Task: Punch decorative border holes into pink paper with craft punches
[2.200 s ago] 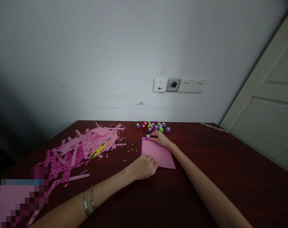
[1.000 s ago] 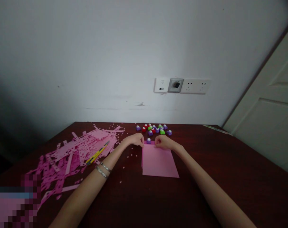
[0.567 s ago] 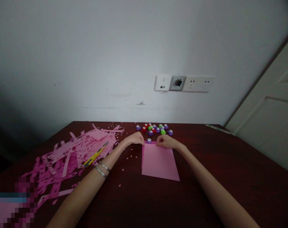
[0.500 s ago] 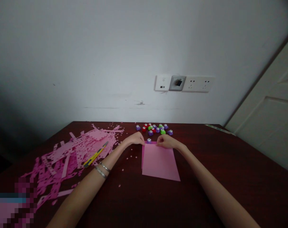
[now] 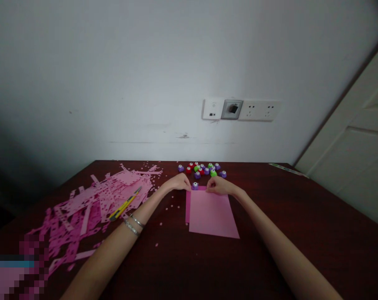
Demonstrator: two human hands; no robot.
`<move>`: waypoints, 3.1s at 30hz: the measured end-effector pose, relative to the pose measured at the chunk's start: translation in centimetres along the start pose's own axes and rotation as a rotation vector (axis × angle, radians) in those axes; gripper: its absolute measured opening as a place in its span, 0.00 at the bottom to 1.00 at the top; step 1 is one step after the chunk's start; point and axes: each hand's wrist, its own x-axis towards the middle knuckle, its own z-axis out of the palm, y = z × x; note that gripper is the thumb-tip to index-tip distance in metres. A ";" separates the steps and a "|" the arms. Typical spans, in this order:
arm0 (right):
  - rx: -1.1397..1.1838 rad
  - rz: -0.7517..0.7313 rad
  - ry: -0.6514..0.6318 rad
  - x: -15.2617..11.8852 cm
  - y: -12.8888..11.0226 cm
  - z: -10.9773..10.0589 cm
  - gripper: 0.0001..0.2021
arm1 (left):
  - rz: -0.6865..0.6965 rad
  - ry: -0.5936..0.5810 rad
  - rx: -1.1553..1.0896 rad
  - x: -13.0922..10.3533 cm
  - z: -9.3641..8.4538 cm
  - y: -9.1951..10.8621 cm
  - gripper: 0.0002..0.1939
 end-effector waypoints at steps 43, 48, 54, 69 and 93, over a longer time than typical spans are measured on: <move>0.042 0.089 0.029 0.5 1.0 0.3 0.10 | -0.048 0.062 0.009 -0.1 0.8 0.5 0.07; 0.043 0.073 0.037 0.5 1.2 0.5 0.10 | -0.052 0.061 0.029 -0.1 0.8 0.4 0.08; 0.056 0.074 0.042 0.6 1.3 0.6 0.10 | -0.012 0.111 0.045 0.8 0.6 -0.5 0.10; 0.078 0.132 0.084 0.6 0.9 0.5 0.09 | 0.057 0.125 0.035 0.6 0.7 0.1 0.16; 0.035 0.115 0.126 0.8 1.4 0.8 0.08 | 0.051 0.153 0.065 1.1 0.6 -0.6 0.15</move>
